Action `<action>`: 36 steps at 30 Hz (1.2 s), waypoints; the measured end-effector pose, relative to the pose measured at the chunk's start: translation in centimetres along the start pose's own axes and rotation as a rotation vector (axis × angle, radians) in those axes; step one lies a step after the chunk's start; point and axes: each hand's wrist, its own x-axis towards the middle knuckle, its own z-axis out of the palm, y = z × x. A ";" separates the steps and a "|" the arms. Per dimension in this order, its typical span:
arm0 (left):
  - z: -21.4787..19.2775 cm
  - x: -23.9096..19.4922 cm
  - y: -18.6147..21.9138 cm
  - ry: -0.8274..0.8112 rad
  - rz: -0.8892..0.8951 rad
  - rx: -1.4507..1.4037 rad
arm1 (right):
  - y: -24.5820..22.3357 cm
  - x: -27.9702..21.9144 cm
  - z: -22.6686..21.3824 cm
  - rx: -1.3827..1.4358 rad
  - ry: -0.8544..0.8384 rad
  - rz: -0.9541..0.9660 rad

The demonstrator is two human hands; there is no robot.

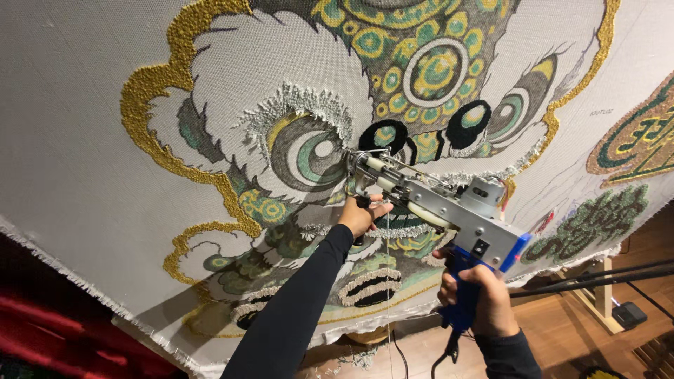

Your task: The person uses a handheld tufting gun to apply white yarn to a large canvas featuring a pre-printed design of a stylized creature. The operator guides the tool along the contours of the design, filling in specific areas to create a textured, raised surface.

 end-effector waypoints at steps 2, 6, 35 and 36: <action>-0.7 0.6 0.3 0.000 -0.022 0.036 | 0.3 0.3 1.1 -0.053 0.065 -0.042; -2.0 1.0 1.1 -0.006 -0.008 0.109 | 0.8 0.9 3.1 -0.272 0.105 -0.182; -2.8 3.8 1.5 -0.068 -0.006 0.077 | 0.9 5.0 -2.7 -0.830 0.098 -0.414; -2.8 3.5 1.8 -0.063 -0.014 0.098 | 0.7 5.0 -2.7 -0.875 0.083 -0.453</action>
